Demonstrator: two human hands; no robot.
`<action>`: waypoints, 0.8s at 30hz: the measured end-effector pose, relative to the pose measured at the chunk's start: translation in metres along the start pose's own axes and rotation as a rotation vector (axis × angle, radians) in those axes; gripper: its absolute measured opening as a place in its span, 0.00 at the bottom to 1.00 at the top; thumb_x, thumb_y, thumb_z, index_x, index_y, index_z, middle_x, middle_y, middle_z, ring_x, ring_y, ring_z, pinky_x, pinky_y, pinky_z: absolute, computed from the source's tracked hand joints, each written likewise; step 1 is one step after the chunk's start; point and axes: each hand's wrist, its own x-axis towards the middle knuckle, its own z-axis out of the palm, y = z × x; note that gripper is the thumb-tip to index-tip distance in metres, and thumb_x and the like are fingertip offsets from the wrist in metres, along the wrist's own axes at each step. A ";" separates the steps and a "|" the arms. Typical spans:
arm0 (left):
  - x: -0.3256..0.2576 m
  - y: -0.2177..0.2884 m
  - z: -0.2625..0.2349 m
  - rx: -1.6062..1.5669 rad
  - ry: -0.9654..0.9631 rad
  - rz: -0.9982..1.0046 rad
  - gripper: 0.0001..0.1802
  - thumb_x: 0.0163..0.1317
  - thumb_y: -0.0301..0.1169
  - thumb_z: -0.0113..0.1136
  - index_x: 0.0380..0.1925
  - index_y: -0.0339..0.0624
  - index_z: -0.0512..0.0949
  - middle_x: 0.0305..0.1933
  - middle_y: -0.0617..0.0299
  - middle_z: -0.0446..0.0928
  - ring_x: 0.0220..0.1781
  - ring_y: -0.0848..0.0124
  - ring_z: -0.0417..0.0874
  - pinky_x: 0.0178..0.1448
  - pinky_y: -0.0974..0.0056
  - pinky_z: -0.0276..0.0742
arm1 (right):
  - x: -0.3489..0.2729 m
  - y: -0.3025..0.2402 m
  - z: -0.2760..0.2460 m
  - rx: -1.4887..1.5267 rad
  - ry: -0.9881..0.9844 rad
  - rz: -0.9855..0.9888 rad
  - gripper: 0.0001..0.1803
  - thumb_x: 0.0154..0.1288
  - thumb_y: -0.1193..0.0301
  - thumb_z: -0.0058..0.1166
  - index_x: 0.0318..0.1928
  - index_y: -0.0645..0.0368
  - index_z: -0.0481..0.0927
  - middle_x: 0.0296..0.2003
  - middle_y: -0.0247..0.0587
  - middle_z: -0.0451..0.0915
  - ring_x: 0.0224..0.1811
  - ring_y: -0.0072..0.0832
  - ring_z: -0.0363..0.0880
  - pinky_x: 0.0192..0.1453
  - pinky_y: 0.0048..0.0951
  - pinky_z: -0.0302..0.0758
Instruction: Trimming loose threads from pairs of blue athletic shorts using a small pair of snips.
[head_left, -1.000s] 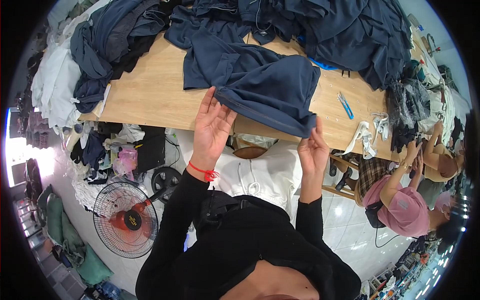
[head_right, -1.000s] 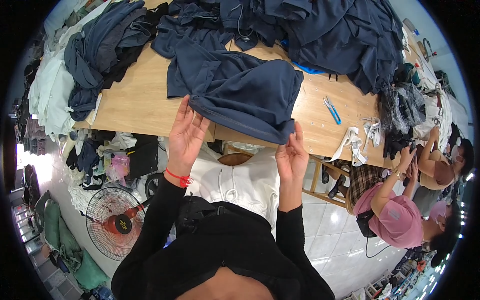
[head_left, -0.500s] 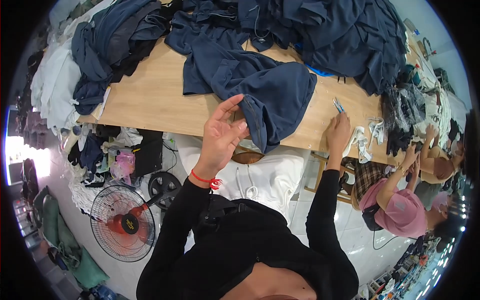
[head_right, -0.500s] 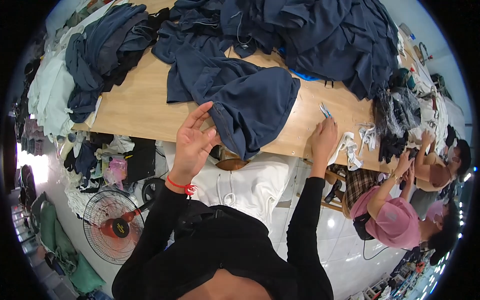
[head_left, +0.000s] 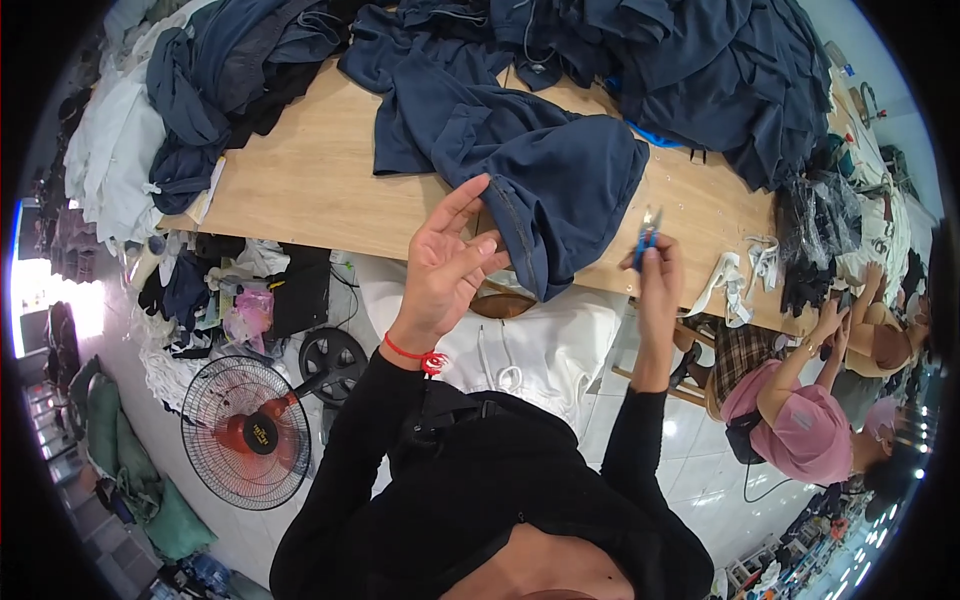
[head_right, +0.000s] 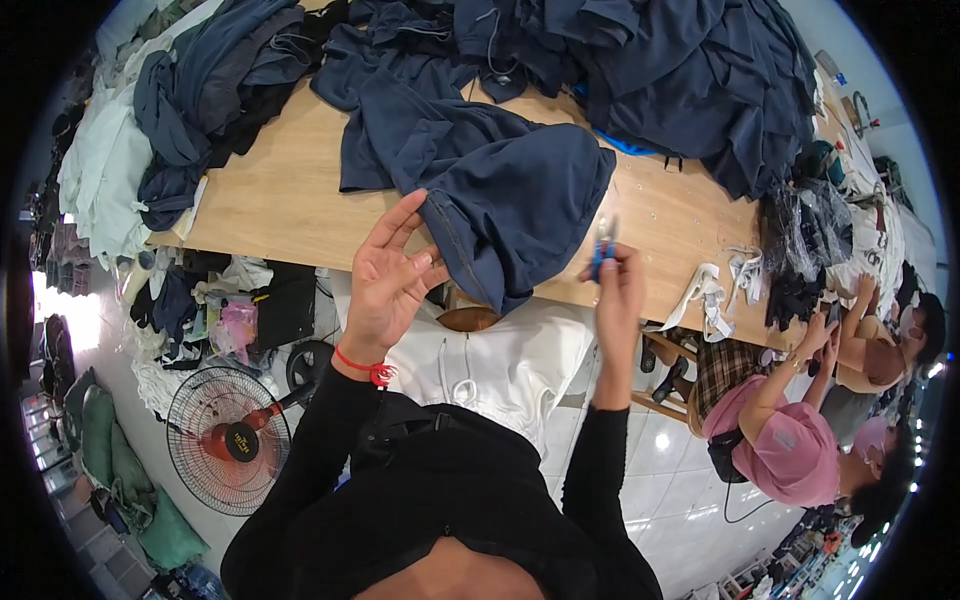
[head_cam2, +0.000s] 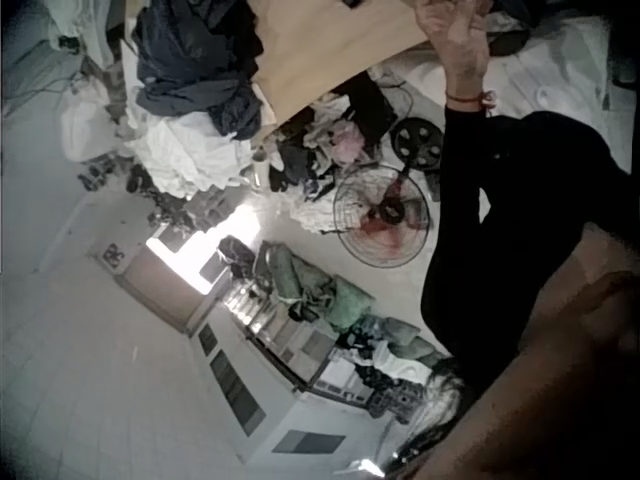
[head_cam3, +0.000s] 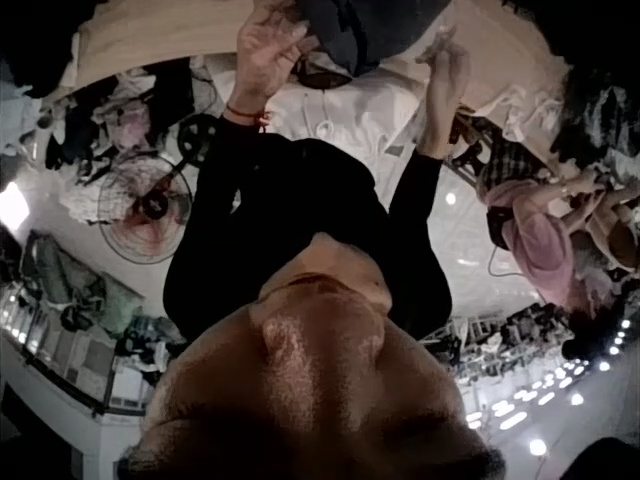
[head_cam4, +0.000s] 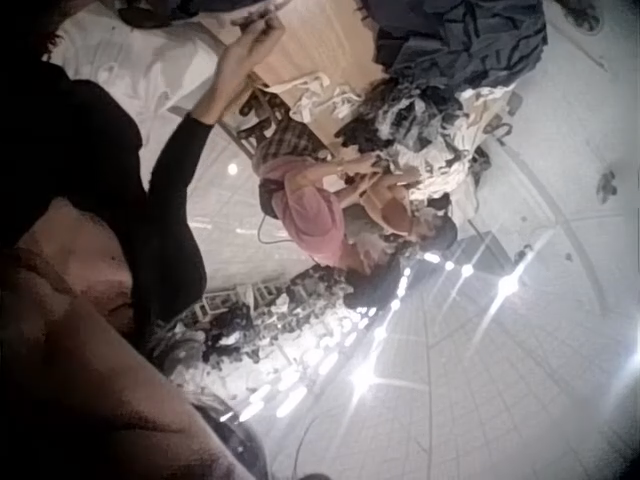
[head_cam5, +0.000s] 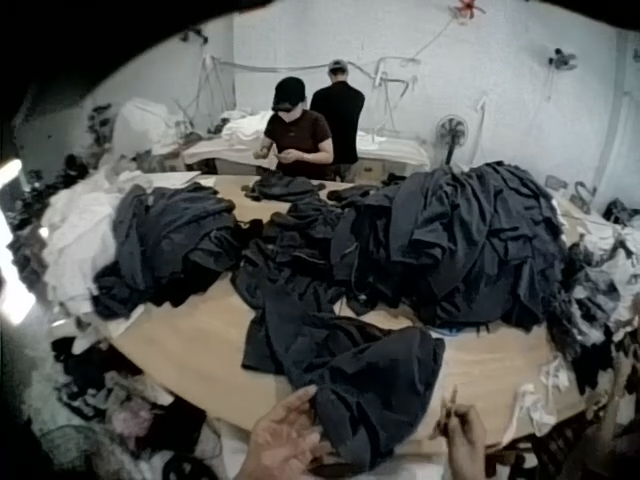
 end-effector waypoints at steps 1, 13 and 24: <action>0.001 0.001 0.002 -0.005 0.000 0.011 0.38 0.72 0.11 0.55 0.82 0.35 0.61 0.76 0.55 0.69 0.70 0.57 0.84 0.72 0.52 0.86 | -0.013 -0.015 0.022 0.167 -0.068 0.029 0.12 0.87 0.74 0.44 0.62 0.64 0.74 0.50 0.45 0.82 0.45 0.25 0.81 0.54 0.28 0.79; 0.000 -0.004 0.012 -0.018 0.001 0.077 0.38 0.72 0.11 0.53 0.82 0.33 0.59 0.76 0.50 0.69 0.72 0.53 0.82 0.71 0.51 0.88 | -0.072 -0.069 0.121 -0.484 0.074 -0.244 0.22 0.68 0.65 0.78 0.49 0.65 0.80 0.28 0.42 0.83 0.25 0.27 0.81 0.29 0.28 0.75; -0.002 -0.004 0.011 0.006 0.003 0.074 0.39 0.72 0.11 0.54 0.82 0.32 0.58 0.76 0.49 0.69 0.72 0.53 0.82 0.71 0.52 0.87 | -0.062 -0.070 0.125 -0.575 0.082 -0.365 0.20 0.68 0.64 0.78 0.45 0.66 0.81 0.29 0.47 0.85 0.26 0.38 0.86 0.29 0.32 0.78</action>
